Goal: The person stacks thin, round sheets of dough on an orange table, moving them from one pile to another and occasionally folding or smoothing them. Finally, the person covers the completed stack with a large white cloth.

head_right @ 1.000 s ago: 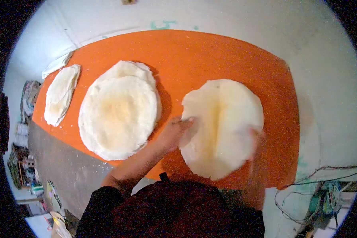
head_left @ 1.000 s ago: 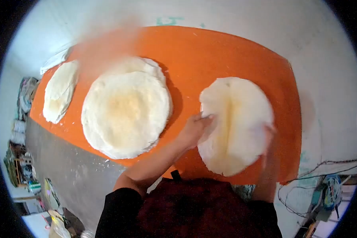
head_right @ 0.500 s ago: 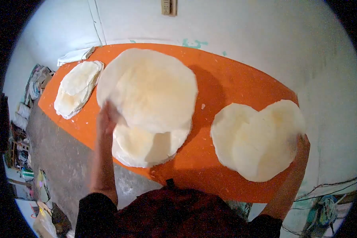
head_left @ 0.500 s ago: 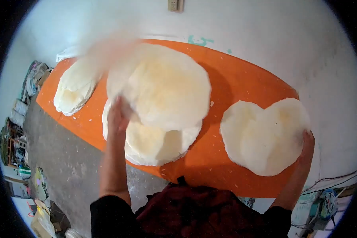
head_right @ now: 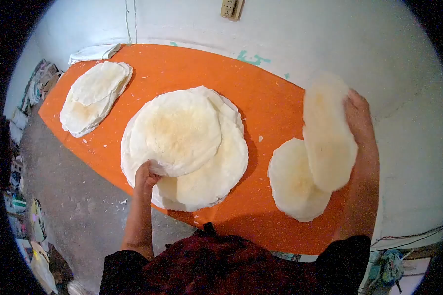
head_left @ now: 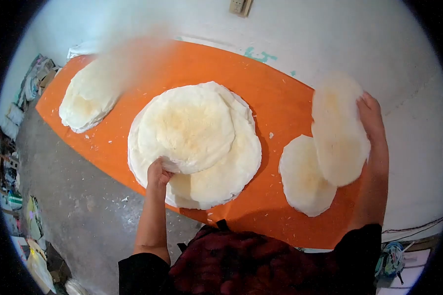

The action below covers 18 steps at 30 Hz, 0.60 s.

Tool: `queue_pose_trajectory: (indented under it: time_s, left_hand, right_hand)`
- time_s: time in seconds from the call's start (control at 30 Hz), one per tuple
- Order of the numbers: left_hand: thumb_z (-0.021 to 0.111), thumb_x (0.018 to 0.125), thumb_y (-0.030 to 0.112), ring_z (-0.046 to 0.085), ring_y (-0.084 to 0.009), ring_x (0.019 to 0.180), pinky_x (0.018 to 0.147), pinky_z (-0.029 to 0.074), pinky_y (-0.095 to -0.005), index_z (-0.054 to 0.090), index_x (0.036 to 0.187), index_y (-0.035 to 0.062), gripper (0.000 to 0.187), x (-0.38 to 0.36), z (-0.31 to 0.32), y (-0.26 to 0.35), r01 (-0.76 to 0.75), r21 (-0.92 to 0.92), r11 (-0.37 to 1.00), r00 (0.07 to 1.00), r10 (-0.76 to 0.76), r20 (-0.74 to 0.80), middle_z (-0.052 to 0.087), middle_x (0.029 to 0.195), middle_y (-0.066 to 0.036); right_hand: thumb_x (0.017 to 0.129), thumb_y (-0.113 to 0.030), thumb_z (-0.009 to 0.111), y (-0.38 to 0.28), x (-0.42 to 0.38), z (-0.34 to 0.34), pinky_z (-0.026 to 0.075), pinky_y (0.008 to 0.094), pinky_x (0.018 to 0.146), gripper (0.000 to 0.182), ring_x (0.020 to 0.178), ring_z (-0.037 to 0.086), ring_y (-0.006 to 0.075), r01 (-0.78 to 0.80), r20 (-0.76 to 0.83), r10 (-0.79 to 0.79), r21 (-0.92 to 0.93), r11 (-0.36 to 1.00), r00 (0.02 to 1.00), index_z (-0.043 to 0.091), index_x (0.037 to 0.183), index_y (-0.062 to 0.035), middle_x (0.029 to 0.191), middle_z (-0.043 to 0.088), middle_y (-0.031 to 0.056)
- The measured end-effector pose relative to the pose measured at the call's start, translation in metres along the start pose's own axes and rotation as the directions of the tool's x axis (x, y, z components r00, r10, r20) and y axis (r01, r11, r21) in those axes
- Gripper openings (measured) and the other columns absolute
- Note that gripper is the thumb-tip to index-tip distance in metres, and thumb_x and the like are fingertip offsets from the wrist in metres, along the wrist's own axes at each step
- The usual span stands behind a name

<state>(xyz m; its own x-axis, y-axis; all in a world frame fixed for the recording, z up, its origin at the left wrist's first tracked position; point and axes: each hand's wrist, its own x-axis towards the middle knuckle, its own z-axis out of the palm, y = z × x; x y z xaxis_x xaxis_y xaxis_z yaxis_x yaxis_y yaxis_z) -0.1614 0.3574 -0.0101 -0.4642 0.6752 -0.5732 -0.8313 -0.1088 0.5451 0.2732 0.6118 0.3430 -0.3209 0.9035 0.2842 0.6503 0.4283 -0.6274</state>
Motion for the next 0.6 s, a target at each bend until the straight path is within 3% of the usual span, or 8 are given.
queue_pose_trajectory:
  time_s: [0.03,0.07,0.2,0.27,0.3,0.37,0.47,0.6]
  left_hand:
    - [0.037,0.089,0.019,0.055,-0.0275,0.089,0.072,0.048,-0.0388,0.045,0.105,0.0002,0.026,-0.012,0.004,0.005,-0.004,0.041,0.999,1.0,0.004,0.003,0.054,0.097,-0.013]
    - [0.038,0.088,0.019,0.055,-0.027,0.087,0.071,0.048,-0.0381,0.046,0.103,0.0007,0.025,-0.016,0.001,0.006,0.007,0.037,0.999,1.0,-0.007,0.011,0.054,0.096,-0.013]
    - [0.041,0.086,0.022,0.057,-0.0254,0.082,0.068,0.048,-0.0362,0.047,0.098,0.0021,0.024,-0.046,-0.017,0.0,0.036,0.059,0.998,0.999,-0.034,-0.035,0.056,0.092,-0.012]
    - [0.042,0.085,0.023,0.058,-0.024,0.079,0.068,0.047,-0.0357,0.048,0.094,0.0026,0.023,-0.075,-0.017,-0.002,0.047,0.147,0.988,0.998,-0.041,-0.043,0.059,0.088,-0.012]
    - [0.042,0.085,0.023,0.059,-0.024,0.079,0.068,0.047,-0.0355,0.048,0.094,0.0028,0.023,-0.087,-0.018,-0.006,0.059,0.139,0.989,0.998,-0.061,0.005,0.059,0.087,-0.012]
    - [0.042,0.084,0.022,0.059,-0.0239,0.079,0.068,0.047,-0.0351,0.048,0.093,0.003,0.022,-0.109,-0.023,-0.019,0.085,0.125,0.989,0.99,-0.098,0.101,0.059,0.087,-0.012]
    - [0.042,0.085,0.023,0.06,-0.025,0.077,0.068,0.048,-0.0356,0.048,0.093,0.0037,0.022,-0.136,-0.026,-0.044,0.154,0.22,0.963,0.979,-0.178,0.095,0.059,0.086,-0.012]
    - [0.046,0.087,0.024,0.06,-0.0247,0.079,0.066,0.049,-0.0347,0.048,0.094,0.0034,0.022,-0.16,-0.006,-0.059,0.288,0.325,0.901,0.941,-0.33,0.079,0.06,0.087,-0.014]
  right_hand:
    - [0.087,-0.011,0.038,-0.028,0.001,0.017,0.041,0.0256,0.079,0.029,0.086,0.051,0.0112,0.185,0.055,-0.179,-0.128,0.974,0.982,0.051,0.109,0.0027,0.099,0.057,0.004]
    - [0.087,-0.011,0.039,-0.068,-0.013,0.044,0.04,0.0258,0.081,0.029,0.088,0.051,0.0116,0.161,0.014,-0.161,-0.116,0.98,0.987,0.051,0.11,0.0024,0.1,0.057,0.004]
    - [0.078,-0.01,0.045,-0.09,-0.043,0.147,0.046,0.0383,0.077,0.031,0.092,0.055,0.0319,0.618,0.096,-0.612,-0.2,0.761,0.785,0.052,0.108,-0.0051,0.104,0.057,0.0162]
    - [0.076,-0.007,0.045,-0.087,-0.061,0.198,0.045,0.0389,0.077,0.032,0.092,0.055,0.0295,0.677,0.241,-0.633,-0.261,0.688,0.736,0.052,0.108,-0.0058,0.102,0.057,0.0151]
    - [0.075,-0.009,0.046,-0.072,-0.073,0.228,0.043,0.0398,0.079,0.032,0.097,0.053,0.0267,0.744,0.164,-0.73,-0.255,0.618,0.663,0.053,0.107,-0.0064,0.104,0.056,0.0126]
    - [0.074,-0.01,0.046,-0.04,-0.101,0.281,0.04,0.0395,0.081,0.034,0.105,0.048,0.0248,0.736,0.248,-0.695,-0.286,0.613,0.675,0.052,0.108,-0.0075,0.112,0.052,0.0081]
    - [0.077,-0.01,0.044,0.015,-0.141,0.349,0.037,0.0393,0.086,0.033,0.108,0.045,0.0263,0.666,0.346,-0.577,-0.255,0.701,0.74,0.052,0.109,-0.0086,0.114,0.05,0.0065]
    - [0.078,-0.01,0.043,0.015,-0.147,0.353,0.035,0.0381,0.086,0.031,0.107,0.045,0.0246,0.643,0.317,-0.562,-0.288,0.71,0.763,0.052,0.108,-0.0087,0.114,0.05,0.0052]
